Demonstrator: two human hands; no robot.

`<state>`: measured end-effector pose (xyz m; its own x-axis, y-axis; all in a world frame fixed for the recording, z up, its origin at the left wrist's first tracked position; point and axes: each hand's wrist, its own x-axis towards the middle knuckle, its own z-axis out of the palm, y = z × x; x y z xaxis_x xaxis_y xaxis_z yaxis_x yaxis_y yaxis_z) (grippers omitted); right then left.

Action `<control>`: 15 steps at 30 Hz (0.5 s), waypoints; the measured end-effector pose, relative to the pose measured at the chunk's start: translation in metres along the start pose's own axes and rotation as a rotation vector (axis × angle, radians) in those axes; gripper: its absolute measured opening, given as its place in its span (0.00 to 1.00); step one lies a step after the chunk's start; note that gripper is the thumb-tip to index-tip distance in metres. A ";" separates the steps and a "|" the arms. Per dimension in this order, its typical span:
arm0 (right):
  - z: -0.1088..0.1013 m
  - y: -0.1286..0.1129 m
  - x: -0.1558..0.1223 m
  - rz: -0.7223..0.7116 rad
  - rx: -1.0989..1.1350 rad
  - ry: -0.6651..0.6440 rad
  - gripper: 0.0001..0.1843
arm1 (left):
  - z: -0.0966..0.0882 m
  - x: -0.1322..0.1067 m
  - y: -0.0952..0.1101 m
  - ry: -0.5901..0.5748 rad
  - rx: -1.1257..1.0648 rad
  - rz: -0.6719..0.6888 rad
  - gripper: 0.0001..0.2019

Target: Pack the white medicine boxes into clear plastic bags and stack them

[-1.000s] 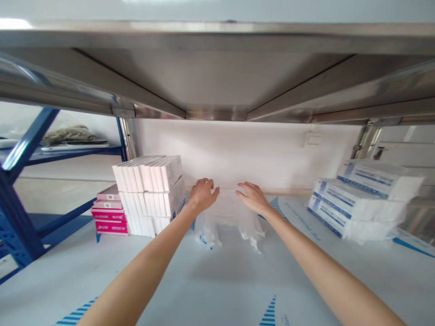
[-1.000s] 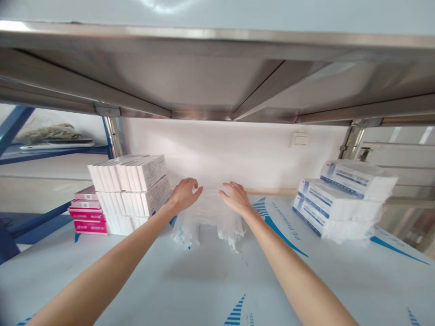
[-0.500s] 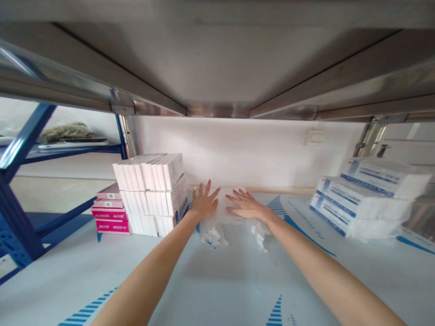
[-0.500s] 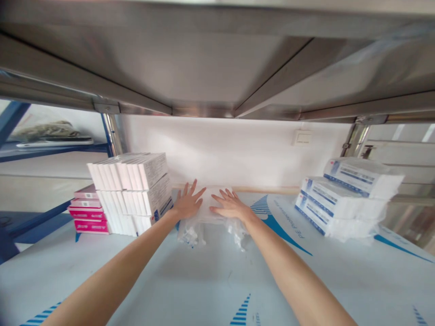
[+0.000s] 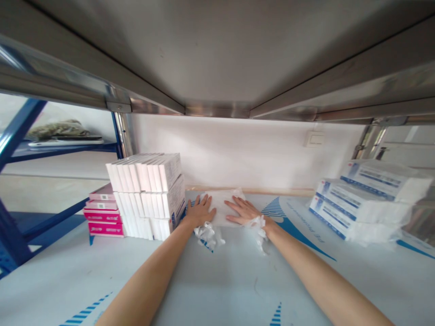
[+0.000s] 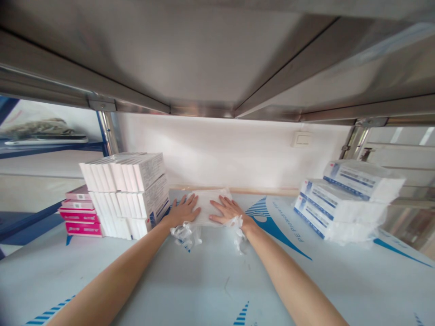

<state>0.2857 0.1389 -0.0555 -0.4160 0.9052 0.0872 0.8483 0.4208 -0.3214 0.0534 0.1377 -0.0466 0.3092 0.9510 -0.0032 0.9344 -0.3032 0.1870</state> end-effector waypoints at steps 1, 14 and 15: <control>-0.001 0.001 -0.001 -0.005 0.017 0.013 0.43 | -0.001 0.000 -0.001 -0.002 -0.012 0.007 0.35; -0.066 -0.034 -0.079 -0.242 0.155 -0.055 0.31 | -0.049 -0.055 0.022 0.042 -0.111 0.294 0.34; -0.063 -0.035 -0.086 -0.255 0.097 -0.090 0.31 | -0.046 -0.063 0.023 -0.015 -0.101 0.319 0.35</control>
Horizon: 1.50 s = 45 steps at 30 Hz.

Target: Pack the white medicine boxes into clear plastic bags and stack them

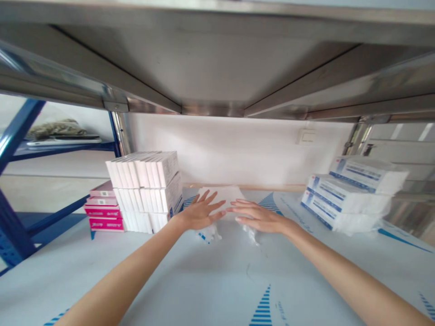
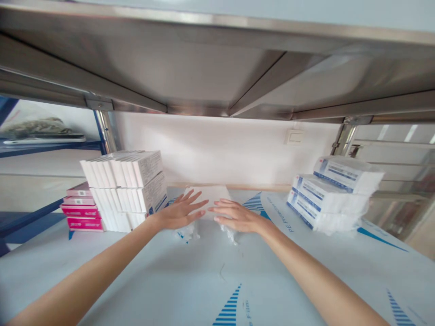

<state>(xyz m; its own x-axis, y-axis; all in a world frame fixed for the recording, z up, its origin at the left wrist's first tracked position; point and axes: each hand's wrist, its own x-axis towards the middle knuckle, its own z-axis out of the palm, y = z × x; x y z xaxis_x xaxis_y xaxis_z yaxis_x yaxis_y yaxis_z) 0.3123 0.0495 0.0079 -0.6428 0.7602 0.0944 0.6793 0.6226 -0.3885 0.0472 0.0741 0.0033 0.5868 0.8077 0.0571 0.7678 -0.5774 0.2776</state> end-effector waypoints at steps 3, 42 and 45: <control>0.017 0.002 -0.014 -0.023 -0.120 -0.065 0.30 | 0.014 -0.015 0.002 -0.087 0.030 0.011 0.37; -0.169 0.137 -0.223 0.925 -0.114 1.301 0.56 | 0.068 0.148 0.294 0.175 -0.170 0.391 0.36; -0.170 0.141 -0.218 0.920 -0.137 1.299 0.47 | 0.071 0.162 0.302 0.143 -0.185 0.390 0.37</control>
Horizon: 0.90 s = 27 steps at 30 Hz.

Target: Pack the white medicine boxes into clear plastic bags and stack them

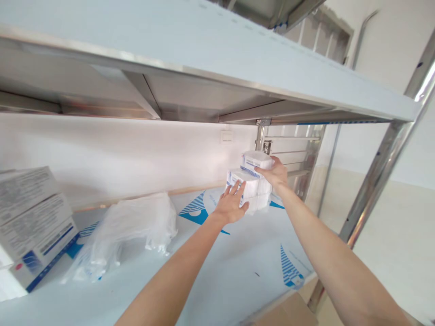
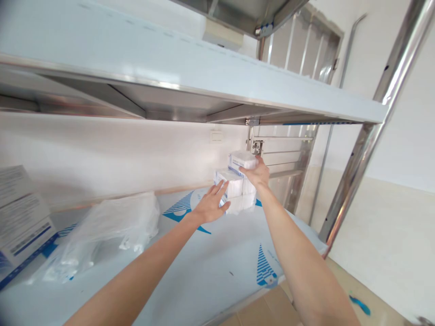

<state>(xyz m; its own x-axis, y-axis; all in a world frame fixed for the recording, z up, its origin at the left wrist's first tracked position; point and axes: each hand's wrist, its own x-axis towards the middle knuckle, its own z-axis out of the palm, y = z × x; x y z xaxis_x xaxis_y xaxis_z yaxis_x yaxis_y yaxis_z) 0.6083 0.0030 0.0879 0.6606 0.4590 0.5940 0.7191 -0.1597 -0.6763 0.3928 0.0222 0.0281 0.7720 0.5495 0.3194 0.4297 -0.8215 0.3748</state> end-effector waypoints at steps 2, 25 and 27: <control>0.001 -0.004 -0.005 -0.063 0.007 0.077 0.43 | -0.003 -0.001 -0.003 -0.009 -0.006 0.001 0.37; 0.079 -0.159 -0.245 -0.618 0.817 -1.079 0.43 | -0.161 -0.300 -0.145 0.238 -0.265 -0.078 0.43; 0.081 -0.155 -0.250 -0.698 0.714 -1.067 0.43 | -0.158 -0.305 -0.151 0.198 -0.255 -0.072 0.43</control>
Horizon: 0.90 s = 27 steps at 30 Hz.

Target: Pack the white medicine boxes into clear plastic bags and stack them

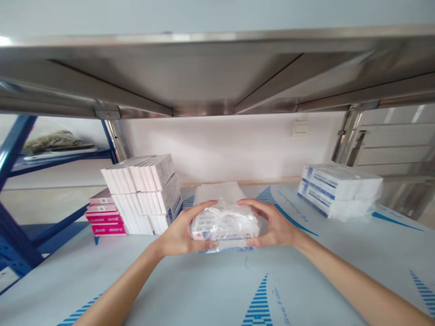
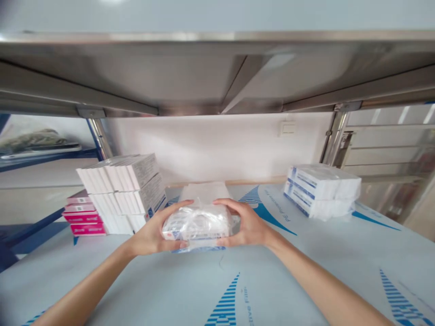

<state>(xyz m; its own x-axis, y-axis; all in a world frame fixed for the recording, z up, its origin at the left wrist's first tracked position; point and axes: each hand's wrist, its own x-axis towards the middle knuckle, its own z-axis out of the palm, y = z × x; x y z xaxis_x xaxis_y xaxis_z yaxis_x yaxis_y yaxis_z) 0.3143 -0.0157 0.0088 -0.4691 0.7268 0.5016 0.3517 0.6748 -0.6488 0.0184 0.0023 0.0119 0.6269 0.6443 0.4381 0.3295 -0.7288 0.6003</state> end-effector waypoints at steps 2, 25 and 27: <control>0.001 0.001 -0.006 -0.015 -0.111 -0.044 0.45 | 0.001 -0.003 0.000 -0.046 0.034 0.011 0.43; 0.012 -0.036 -0.003 -0.393 -0.488 -0.087 0.07 | 0.024 -0.012 0.021 -0.020 0.416 0.409 0.18; 0.018 -0.037 -0.002 -0.423 -0.489 -0.092 0.05 | 0.027 -0.014 0.024 -0.019 0.434 0.422 0.18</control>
<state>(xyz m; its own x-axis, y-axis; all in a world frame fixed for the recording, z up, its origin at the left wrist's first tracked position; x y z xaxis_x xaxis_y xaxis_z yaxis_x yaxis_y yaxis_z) 0.2881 -0.0444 0.0216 -0.7079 0.3867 0.5910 0.4394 0.8963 -0.0602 0.0368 -0.0300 0.0017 0.7772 0.2776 0.5647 0.3049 -0.9512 0.0480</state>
